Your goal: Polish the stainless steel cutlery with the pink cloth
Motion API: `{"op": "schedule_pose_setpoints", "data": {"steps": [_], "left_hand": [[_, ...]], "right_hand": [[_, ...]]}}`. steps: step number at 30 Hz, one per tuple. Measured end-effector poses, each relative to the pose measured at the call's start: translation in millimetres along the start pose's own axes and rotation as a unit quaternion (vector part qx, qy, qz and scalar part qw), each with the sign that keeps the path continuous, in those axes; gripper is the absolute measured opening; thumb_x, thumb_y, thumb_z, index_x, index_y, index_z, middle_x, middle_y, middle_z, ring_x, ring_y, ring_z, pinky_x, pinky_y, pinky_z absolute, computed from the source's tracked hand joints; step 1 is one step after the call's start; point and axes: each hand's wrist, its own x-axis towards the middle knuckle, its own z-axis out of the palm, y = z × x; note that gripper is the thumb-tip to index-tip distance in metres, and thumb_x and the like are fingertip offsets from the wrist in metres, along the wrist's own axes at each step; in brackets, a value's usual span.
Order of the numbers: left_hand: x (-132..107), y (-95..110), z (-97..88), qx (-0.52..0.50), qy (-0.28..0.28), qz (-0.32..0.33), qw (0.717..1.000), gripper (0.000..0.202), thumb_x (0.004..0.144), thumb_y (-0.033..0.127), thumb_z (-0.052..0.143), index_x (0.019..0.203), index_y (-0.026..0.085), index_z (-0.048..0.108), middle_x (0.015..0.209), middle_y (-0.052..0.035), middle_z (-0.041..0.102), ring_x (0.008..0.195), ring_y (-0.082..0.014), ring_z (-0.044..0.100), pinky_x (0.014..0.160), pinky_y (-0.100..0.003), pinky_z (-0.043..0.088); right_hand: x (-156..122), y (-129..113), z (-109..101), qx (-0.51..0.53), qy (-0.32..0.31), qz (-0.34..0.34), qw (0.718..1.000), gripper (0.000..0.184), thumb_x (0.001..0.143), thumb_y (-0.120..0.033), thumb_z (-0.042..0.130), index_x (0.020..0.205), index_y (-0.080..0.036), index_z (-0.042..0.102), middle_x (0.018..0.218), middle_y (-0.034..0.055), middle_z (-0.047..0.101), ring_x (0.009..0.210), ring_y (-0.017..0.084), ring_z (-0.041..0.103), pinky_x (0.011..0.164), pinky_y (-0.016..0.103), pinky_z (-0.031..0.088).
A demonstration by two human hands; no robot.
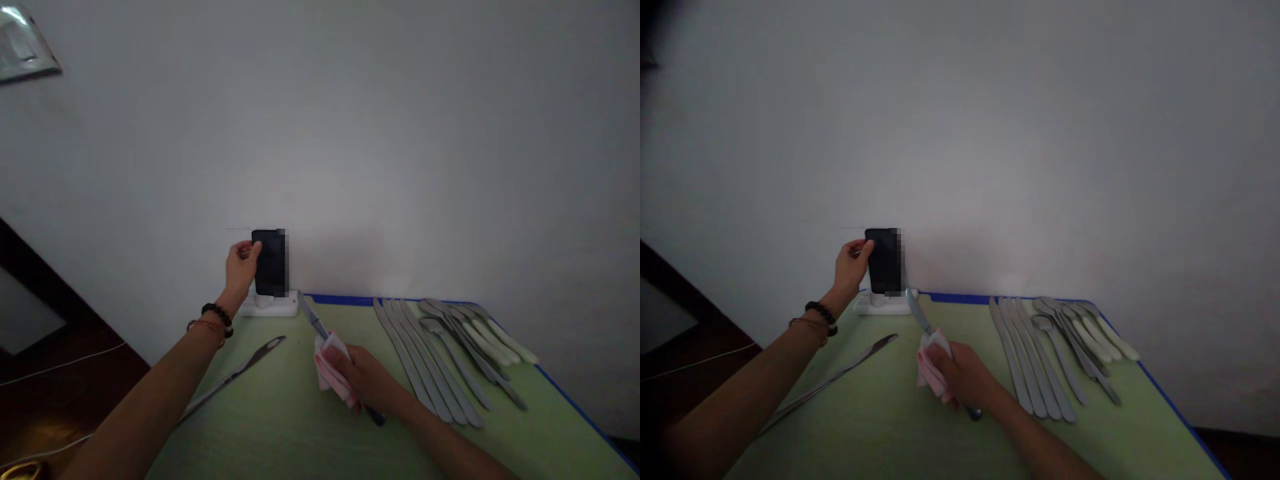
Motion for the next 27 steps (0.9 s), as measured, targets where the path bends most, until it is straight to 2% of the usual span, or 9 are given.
{"op": "schedule_pose_setpoints", "data": {"steps": [8, 11, 13, 16, 17, 19, 20, 23, 27], "left_hand": [[-3.5, -1.8, -1.1, 0.000, 0.012, -0.006, 1.000, 0.032, 0.069, 0.034, 0.069, 0.090, 0.016, 0.051, 0.081, -0.0003, 0.055, 0.072, -0.0126, 0.054, 0.069, -0.026, 0.044], [-21.9, 2.6, -8.8, 0.016, 0.027, 0.001, 1.000, 0.028, 0.071, 0.030, 0.067, 0.088, 0.017, 0.049, 0.081, 0.0010, 0.051, 0.076, -0.0129, 0.052, 0.072, -0.025, 0.041], [-42.9, 9.7, -13.1, 0.022, 0.010, 0.009, 1.000, 0.020, 0.074, 0.027, 0.064, 0.085, 0.019, 0.050, 0.079, 0.0018, 0.050, 0.076, -0.0134, 0.051, 0.072, -0.025, 0.040], [-83.1, 25.8, -15.2, 0.011, -0.078, 0.016, 0.997, 0.013, 0.078, 0.031, 0.059, 0.080, 0.020, 0.054, 0.076, 0.0014, 0.056, 0.070, -0.0138, 0.055, 0.065, -0.024, 0.042], [-96.5, 31.4, -14.6, 0.005, -0.126, 0.016, 0.992, 0.014, 0.078, 0.034, 0.059, 0.079, 0.020, 0.057, 0.074, 0.0008, 0.059, 0.068, -0.0144, 0.056, 0.063, -0.024, 0.043], [-119.4, 40.9, -12.3, -0.019, -0.256, 0.005, 0.967, 0.019, 0.082, 0.037, 0.056, 0.082, 0.019, 0.060, 0.073, -0.0008, 0.062, 0.069, -0.0153, 0.058, 0.065, -0.025, 0.044], [-128.1, 44.4, -10.8, -0.043, -0.282, -0.003, 0.958, 0.022, 0.083, 0.039, 0.055, 0.080, 0.018, 0.060, 0.071, -0.0009, 0.063, 0.066, -0.0148, 0.058, 0.065, -0.025, 0.045], [-141.4, 49.8, -7.1, -0.145, -0.260, -0.036, 0.954, 0.027, 0.082, 0.043, 0.056, 0.073, 0.018, 0.059, 0.066, 0.0000, 0.064, 0.065, -0.0135, 0.059, 0.067, -0.025, 0.046], [-135.7, 53.7, -7.7, -0.277, -0.189, -0.147, 0.931, 0.026, 0.076, 0.043, 0.065, 0.076, 0.017, 0.058, 0.063, 0.0023, 0.065, 0.065, -0.0134, 0.064, 0.065, -0.024, 0.050]], "right_hand": [[-0.2, 0.3, -0.4, 0.002, -0.003, 0.007, 1.000, 0.054, 0.084, -0.066, 0.033, 0.073, -0.016, 0.050, 0.050, -0.0029, 0.046, 0.037, 0.008, 0.045, 0.035, 0.018, 0.034], [-0.1, -0.1, 1.3, 0.012, 0.019, 0.009, 1.000, 0.051, 0.083, -0.065, 0.035, 0.075, -0.017, 0.048, 0.052, -0.0035, 0.047, 0.037, 0.008, 0.046, 0.035, 0.018, 0.034], [0.0, -2.0, 2.5, 0.008, 0.038, -0.001, 0.999, 0.050, 0.084, -0.064, 0.034, 0.077, -0.017, 0.048, 0.053, -0.0041, 0.046, 0.037, 0.008, 0.044, 0.035, 0.019, 0.033], [-0.2, -5.4, 4.0, -0.032, 0.056, -0.045, 0.997, 0.047, 0.087, -0.059, 0.032, 0.072, -0.017, 0.047, 0.053, -0.0036, 0.045, 0.040, 0.008, 0.044, 0.040, 0.020, 0.034], [-0.4, -6.2, 4.4, -0.050, 0.056, -0.064, 0.995, 0.046, 0.088, -0.057, 0.032, 0.070, -0.017, 0.047, 0.053, -0.0029, 0.046, 0.042, 0.008, 0.044, 0.043, 0.020, 0.034], [-1.4, -7.9, 5.0, -0.085, 0.046, -0.094, 0.991, 0.044, 0.090, -0.053, 0.032, 0.069, -0.017, 0.047, 0.055, -0.0018, 0.048, 0.046, 0.009, 0.045, 0.046, 0.020, 0.035], [-2.2, -9.1, 5.3, -0.097, 0.037, -0.102, 0.989, 0.043, 0.090, -0.051, 0.032, 0.069, -0.017, 0.047, 0.056, -0.0015, 0.049, 0.047, 0.009, 0.045, 0.047, 0.020, 0.035], [-5.8, -16.8, 5.6, -0.118, 0.017, -0.103, 0.987, 0.041, 0.092, -0.048, 0.031, 0.073, -0.017, 0.049, 0.057, -0.0011, 0.051, 0.048, 0.009, 0.046, 0.047, 0.020, 0.034], [-14.0, -29.4, 1.8, -0.129, -0.016, -0.087, 0.988, 0.042, 0.092, -0.048, 0.028, 0.076, -0.016, 0.051, 0.058, -0.0004, 0.052, 0.047, 0.009, 0.046, 0.047, 0.020, 0.034]]}}
